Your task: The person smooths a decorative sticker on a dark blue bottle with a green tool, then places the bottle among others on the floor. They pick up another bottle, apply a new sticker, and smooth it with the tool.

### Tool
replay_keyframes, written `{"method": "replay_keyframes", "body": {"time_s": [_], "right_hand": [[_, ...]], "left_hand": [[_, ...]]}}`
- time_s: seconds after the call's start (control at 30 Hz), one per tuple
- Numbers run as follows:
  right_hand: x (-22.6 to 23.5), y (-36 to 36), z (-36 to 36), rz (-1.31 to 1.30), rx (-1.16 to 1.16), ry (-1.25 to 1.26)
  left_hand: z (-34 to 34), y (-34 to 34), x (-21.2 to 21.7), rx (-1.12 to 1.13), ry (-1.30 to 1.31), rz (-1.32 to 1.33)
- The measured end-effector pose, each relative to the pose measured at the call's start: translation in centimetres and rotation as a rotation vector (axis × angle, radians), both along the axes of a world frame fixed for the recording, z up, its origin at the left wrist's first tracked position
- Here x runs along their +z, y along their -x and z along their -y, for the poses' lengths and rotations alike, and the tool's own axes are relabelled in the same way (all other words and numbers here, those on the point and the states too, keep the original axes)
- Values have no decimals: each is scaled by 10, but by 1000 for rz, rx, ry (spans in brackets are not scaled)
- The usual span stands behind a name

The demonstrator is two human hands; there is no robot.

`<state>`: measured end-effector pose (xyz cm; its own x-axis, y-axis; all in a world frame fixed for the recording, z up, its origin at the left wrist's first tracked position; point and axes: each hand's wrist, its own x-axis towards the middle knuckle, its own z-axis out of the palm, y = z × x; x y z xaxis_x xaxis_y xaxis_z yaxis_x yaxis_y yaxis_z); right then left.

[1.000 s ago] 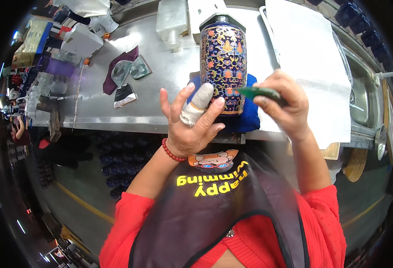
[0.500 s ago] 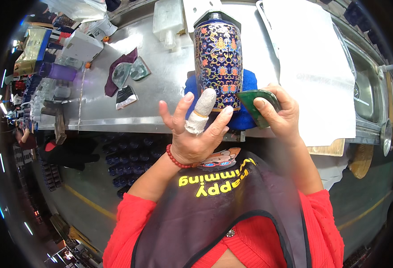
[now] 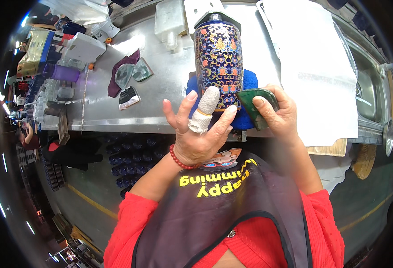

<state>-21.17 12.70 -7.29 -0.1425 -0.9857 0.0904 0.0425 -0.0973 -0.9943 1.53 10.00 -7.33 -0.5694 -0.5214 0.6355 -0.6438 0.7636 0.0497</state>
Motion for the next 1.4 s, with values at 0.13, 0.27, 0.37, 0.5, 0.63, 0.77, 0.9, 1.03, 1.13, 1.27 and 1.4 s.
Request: {"method": "replay_keyframes", "body": {"time_s": [0.13,0.27,0.37,0.5,0.63,0.77,0.9,1.03,1.13,1.27,1.4], "right_hand": [[-2,0,1,-33,-6,12],[-4,0,2,-34,-26,50],[-6,-1,3,0,-27,54],[-7,-1,2,-18,-20,63],[-8,-1,2,-15,-18,63],[-8,-1,2,-4,-25,58],[-7,-2,2,-30,-30,64],[-9,-2,3,-35,-32,68],[-10,-1,3,-59,-35,85],[-8,-2,3,-61,-45,90],[-7,-2,3,-36,-34,72]], "left_hand": [[-3,-8,4,15,-8,18],[-2,-3,1,22,36,10],[-3,1,0,14,14,35],[-4,-6,5,25,4,24],[-4,-6,6,52,38,46],[-3,3,1,50,46,41],[-4,-1,4,58,46,53],[-5,-2,6,48,40,24],[-7,2,5,38,29,19],[-8,0,9,3,-37,25],[-5,-5,13,26,-40,5]]}}
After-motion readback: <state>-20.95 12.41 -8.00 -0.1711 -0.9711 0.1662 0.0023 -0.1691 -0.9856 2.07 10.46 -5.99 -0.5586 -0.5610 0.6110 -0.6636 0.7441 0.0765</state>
